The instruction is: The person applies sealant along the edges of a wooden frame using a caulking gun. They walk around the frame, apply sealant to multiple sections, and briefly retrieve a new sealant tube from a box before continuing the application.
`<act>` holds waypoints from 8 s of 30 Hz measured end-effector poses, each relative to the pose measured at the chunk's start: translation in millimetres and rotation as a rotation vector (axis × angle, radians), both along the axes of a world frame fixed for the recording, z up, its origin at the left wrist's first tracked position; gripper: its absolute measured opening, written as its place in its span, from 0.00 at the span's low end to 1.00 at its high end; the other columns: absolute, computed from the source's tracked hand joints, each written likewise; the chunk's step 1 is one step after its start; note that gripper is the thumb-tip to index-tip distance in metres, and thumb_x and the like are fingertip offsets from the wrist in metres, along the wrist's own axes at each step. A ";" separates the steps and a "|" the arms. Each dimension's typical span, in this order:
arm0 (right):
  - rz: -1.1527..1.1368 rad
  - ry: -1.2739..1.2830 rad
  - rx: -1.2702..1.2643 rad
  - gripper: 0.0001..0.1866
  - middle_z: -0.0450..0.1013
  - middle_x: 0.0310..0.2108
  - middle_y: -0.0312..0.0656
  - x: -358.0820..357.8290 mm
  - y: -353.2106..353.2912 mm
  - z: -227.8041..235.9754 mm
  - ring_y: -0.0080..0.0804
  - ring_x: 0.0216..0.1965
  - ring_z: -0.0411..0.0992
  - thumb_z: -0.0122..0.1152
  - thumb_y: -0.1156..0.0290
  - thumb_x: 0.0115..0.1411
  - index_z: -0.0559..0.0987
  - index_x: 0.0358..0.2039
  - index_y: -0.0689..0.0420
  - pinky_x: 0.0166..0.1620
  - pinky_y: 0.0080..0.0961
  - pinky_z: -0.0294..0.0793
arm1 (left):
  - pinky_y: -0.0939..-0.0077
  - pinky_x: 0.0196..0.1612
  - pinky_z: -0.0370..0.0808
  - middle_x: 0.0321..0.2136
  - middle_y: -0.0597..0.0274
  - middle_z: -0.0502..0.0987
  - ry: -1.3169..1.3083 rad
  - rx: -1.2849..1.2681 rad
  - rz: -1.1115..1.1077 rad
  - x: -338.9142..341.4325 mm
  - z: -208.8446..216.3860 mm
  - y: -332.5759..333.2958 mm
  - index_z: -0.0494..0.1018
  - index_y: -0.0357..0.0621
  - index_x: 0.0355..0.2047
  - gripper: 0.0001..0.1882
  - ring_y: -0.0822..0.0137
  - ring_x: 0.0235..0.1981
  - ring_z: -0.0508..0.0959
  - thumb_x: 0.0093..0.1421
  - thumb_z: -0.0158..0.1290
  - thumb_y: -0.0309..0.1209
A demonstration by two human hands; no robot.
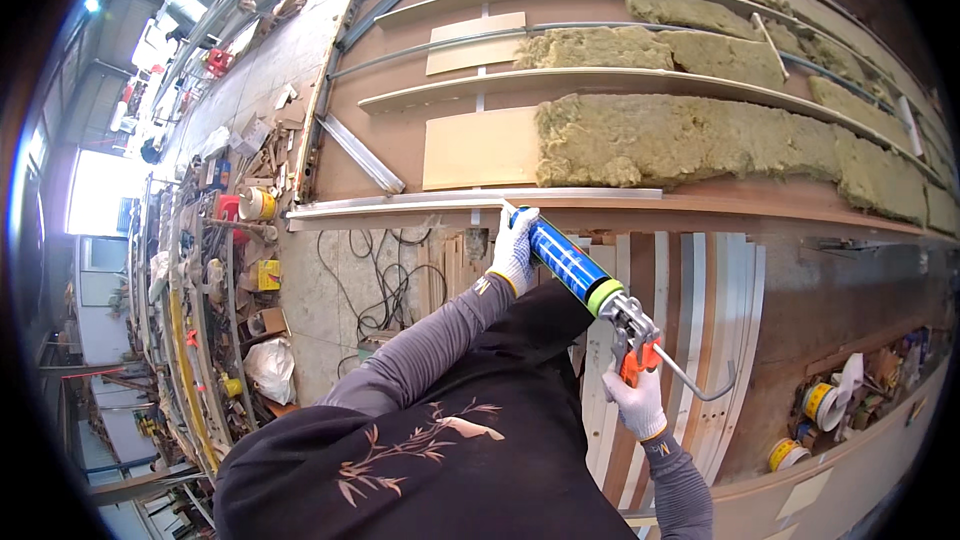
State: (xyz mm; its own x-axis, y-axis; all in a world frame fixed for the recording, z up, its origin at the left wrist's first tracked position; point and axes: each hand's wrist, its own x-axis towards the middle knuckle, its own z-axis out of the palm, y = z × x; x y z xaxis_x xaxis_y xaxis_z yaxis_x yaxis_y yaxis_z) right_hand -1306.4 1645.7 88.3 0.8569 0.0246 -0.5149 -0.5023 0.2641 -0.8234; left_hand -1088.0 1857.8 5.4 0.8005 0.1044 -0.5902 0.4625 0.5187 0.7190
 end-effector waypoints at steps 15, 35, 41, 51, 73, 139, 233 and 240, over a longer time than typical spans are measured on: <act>0.321 -0.028 0.105 0.22 0.72 0.42 0.34 57.2 -133.7 31.9 0.20 0.44 0.71 0.59 0.77 0.63 0.71 0.57 0.61 0.52 0.24 0.72 | 0.65 0.42 0.77 0.35 0.67 0.70 0.102 -0.181 0.122 -0.1 -18.5 -81.2 0.68 0.61 0.50 0.18 0.66 0.37 0.75 0.61 0.59 0.40; -0.020 0.180 0.042 0.20 0.71 0.31 0.37 -32.6 -440.8 38.6 0.24 0.27 0.71 0.61 0.74 0.62 0.67 0.53 0.59 0.32 0.24 0.74 | 0.70 0.42 0.75 0.37 0.66 0.70 0.101 -0.054 -0.005 -24.1 -3.7 -459.2 0.60 0.55 0.66 0.34 0.70 0.36 0.73 0.61 0.58 0.36; 0.017 0.149 -0.106 0.07 0.70 0.19 0.34 -25.8 -549.7 36.5 0.22 0.19 0.69 0.61 0.70 0.62 0.75 0.32 0.61 0.26 0.23 0.71 | 0.70 0.50 0.72 0.45 0.64 0.71 -0.023 0.018 0.022 -24.2 -20.3 -566.8 0.55 0.46 0.71 0.41 0.69 0.44 0.72 0.60 0.60 0.34; 0.105 0.106 -0.087 0.09 0.71 0.22 0.32 -28.9 -697.9 19.0 0.20 0.23 0.69 0.61 0.66 0.62 0.76 0.31 0.59 0.29 0.22 0.70 | 0.67 0.40 0.77 0.37 0.64 0.72 0.004 0.063 0.119 -29.7 -17.9 -705.5 0.66 0.58 0.58 0.26 0.64 0.34 0.75 0.60 0.59 0.37; 0.205 0.194 0.009 0.11 0.72 0.32 0.38 5.7 -936.3 53.8 0.27 0.33 0.73 0.60 0.75 0.57 0.73 0.40 0.59 0.37 0.26 0.74 | 0.67 0.39 0.79 0.37 0.64 0.71 -0.016 -0.088 0.263 -43.9 5.9 -915.6 0.61 0.55 0.62 0.27 0.68 0.37 0.76 0.65 0.56 0.35; 0.321 -0.300 -0.083 0.19 0.72 0.41 0.38 -54.7 -1651.1 -27.5 0.24 0.43 0.72 0.61 0.83 0.58 0.70 0.50 0.61 0.48 0.25 0.74 | 0.65 0.36 0.82 0.31 0.61 0.77 -0.174 -0.205 0.228 -82.9 -34.5 -1611.5 0.70 0.51 0.43 0.09 0.65 0.30 0.80 0.68 0.53 0.40; 0.200 -0.108 -0.313 0.06 0.74 0.31 0.38 -111.5 -2027.5 23.3 0.25 0.33 0.73 0.55 0.82 0.56 0.76 0.34 0.61 0.39 0.25 0.73 | 0.71 0.41 0.80 0.43 0.61 0.70 -0.143 -0.421 0.173 -113.0 -13.3 -2042.4 0.43 0.53 0.75 0.48 0.70 0.37 0.74 0.60 0.58 0.28; 0.176 -0.002 -0.316 0.04 0.74 0.31 0.37 -111.9 -2027.4 26.2 0.25 0.33 0.72 0.56 0.81 0.56 0.77 0.32 0.60 0.39 0.24 0.72 | 0.72 0.41 0.79 0.44 0.59 0.69 -0.149 -0.398 0.160 -113.6 -7.8 -2040.5 0.43 0.55 0.75 0.49 0.70 0.38 0.74 0.60 0.59 0.29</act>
